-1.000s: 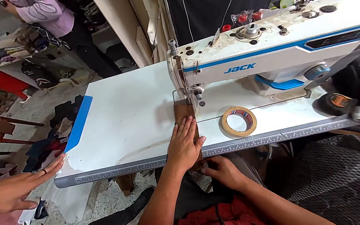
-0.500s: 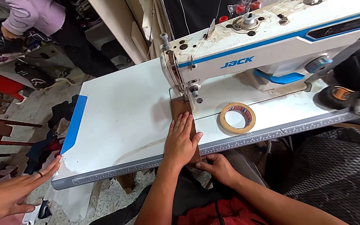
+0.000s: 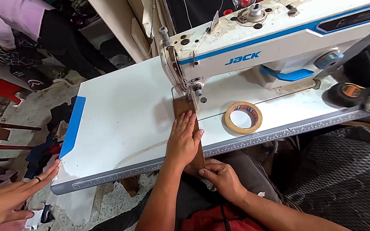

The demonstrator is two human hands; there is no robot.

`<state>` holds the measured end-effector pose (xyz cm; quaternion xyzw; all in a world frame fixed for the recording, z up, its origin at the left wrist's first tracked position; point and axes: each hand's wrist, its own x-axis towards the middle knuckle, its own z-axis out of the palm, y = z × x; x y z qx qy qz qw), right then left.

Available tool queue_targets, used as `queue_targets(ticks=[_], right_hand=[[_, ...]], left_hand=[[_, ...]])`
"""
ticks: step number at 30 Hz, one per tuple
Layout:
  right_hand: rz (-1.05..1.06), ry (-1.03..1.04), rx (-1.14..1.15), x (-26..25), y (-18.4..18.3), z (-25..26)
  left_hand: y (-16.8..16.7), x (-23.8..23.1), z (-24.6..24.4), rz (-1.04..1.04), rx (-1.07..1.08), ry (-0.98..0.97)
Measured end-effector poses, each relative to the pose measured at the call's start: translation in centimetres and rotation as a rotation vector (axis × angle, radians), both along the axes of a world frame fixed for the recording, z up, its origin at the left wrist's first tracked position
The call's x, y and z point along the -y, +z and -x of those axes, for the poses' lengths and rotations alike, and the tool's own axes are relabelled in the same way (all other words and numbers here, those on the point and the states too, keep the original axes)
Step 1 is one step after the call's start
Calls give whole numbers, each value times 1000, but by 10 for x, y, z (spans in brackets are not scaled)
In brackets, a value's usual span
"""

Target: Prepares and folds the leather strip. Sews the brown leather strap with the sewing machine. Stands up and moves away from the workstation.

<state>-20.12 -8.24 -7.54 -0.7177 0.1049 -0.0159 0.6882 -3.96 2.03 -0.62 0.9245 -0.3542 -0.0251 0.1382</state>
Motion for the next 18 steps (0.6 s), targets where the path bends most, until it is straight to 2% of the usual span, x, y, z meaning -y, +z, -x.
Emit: queue_targets(ticks=[3,7,10,13,18], right_hand=[[6,-95,-62,-5,19,9],[-86,-149,-159,-6,37,12],[-176,-146,-219,-5,32,11],[-269,-160,-277,-3,28,11],[-281,-181,-306,-5,27,9]], left_hand=[[-1,-1,-2,0,10,-28],[-1,-3,-5,6,-14,-53],[-3,-5,-5,91,10,-32],[-4,-4,-6,81,33,-3],[-1,-10,-16,60,5,-39]])
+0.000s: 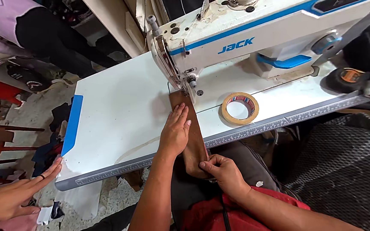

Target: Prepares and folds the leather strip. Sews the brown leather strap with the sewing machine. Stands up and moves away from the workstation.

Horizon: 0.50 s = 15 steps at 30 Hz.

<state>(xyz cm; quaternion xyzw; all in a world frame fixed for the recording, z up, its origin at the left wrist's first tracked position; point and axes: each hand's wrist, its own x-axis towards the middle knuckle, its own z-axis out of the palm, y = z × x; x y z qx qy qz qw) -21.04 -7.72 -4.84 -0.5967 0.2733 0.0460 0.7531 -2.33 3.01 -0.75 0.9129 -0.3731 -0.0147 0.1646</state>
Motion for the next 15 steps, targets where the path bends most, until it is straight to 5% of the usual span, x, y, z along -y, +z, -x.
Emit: queue_targets(ticks=[6,15], right_hand=[[-1,-13,24,-1,1,-3],[0,1,20,-2,5,-6]], left_hand=[[24,13,0,128,3,534],[43,26,-28,61,-194,696]])
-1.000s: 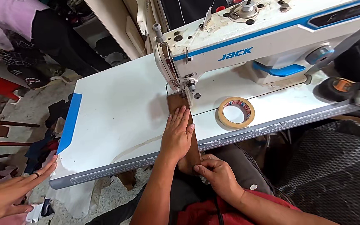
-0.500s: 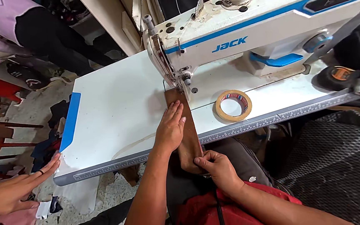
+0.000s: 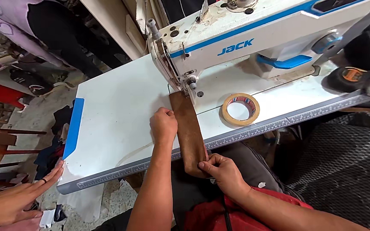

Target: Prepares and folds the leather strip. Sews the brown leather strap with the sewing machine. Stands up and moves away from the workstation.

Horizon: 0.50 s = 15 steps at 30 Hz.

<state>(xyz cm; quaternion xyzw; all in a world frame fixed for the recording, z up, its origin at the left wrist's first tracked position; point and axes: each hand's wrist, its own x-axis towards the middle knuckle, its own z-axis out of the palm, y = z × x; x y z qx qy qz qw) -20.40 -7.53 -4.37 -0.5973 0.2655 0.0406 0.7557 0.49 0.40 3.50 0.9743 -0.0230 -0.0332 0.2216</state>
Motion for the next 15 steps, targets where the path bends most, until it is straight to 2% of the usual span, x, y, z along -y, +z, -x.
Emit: queue_targets(ticks=[6,15], right_hand=[[28,28,-9,2,-1,-2],[9,31,-30,1,0,-9]], left_hand=[[9,1,-5,52,-44,-26],[-2,9,-13,23,-14,-37]])
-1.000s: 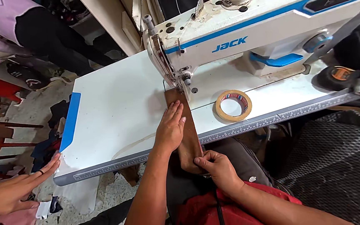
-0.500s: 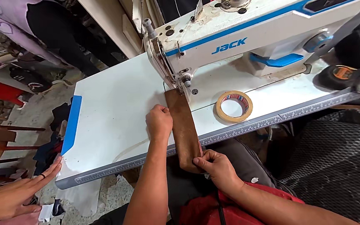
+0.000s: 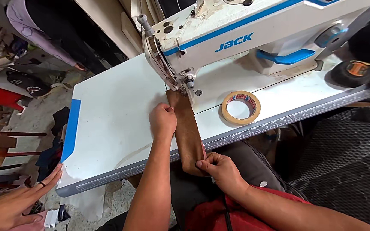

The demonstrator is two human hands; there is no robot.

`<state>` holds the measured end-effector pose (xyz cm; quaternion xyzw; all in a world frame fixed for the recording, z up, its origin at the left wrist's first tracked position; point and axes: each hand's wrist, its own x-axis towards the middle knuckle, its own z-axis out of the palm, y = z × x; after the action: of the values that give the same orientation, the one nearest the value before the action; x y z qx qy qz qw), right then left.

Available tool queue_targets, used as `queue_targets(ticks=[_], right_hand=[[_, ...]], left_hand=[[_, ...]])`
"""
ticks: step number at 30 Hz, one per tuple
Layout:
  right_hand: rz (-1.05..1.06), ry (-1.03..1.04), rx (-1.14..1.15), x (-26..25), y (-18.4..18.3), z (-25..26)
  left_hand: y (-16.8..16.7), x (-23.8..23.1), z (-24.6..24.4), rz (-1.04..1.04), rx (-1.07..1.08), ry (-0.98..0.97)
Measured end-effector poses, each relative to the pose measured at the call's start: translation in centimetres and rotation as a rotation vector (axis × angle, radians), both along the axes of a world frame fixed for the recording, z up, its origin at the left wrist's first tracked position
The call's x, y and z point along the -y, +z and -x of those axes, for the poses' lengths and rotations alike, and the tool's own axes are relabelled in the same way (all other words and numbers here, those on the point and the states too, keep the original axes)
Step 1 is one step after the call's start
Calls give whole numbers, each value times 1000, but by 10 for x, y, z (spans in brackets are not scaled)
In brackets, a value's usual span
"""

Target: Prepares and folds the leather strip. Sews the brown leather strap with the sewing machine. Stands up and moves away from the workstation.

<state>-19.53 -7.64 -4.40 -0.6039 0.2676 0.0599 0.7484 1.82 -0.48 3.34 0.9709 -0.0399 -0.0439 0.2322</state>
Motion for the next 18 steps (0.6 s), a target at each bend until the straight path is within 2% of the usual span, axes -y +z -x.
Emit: queue_targets(ticks=[18], right_hand=[[-156,-63,-44,-3,1,-8]], left_hand=[[-5,3,-7,-2,51,8]])
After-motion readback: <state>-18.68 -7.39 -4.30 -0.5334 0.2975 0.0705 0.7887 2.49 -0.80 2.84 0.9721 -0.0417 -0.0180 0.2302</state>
